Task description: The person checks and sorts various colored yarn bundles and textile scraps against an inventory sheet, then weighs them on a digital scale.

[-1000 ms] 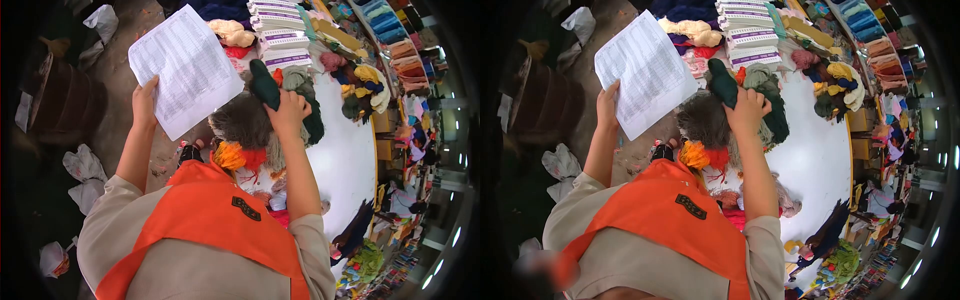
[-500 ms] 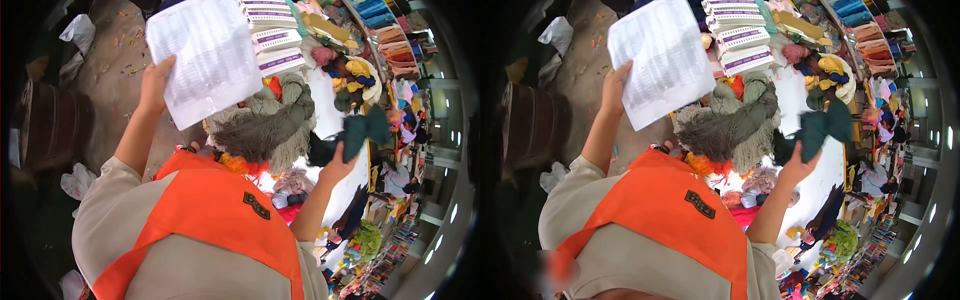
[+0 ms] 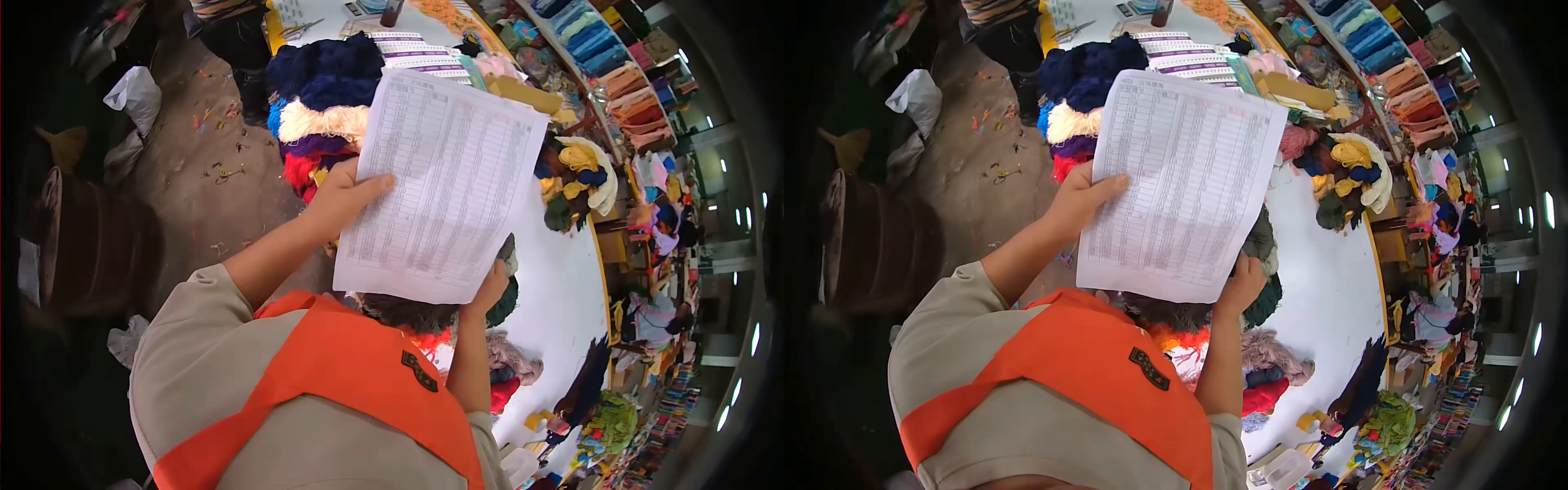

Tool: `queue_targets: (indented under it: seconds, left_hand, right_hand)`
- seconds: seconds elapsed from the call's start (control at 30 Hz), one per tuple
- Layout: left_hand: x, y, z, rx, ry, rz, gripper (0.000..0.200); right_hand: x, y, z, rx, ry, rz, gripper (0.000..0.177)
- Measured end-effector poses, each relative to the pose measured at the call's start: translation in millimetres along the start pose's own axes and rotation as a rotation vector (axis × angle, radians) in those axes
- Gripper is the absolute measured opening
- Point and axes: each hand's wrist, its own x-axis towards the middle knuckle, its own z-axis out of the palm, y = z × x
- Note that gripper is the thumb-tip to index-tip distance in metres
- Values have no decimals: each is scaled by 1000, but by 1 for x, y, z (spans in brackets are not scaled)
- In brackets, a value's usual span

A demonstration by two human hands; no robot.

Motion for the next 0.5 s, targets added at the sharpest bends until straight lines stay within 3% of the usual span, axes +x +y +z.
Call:
queue_targets:
  seconds: [0.13,0.3,0.33,0.5]
  left_hand:
    - [5,-11,-4,52,-54,29,34]
    - [8,-20,8,48,-53,6,33]
    - [10,-20,10,51,-63,7,33]
    - [13,-24,27,20,-120,-38,34]
  right_hand:
    - [-4,5,5,-38,75,-36,38]
    - [-2,26,8,4,81,-43,20]
    - [-4,31,11,117,46,79,17]
    - [-7,35,3,163,37,102,22]
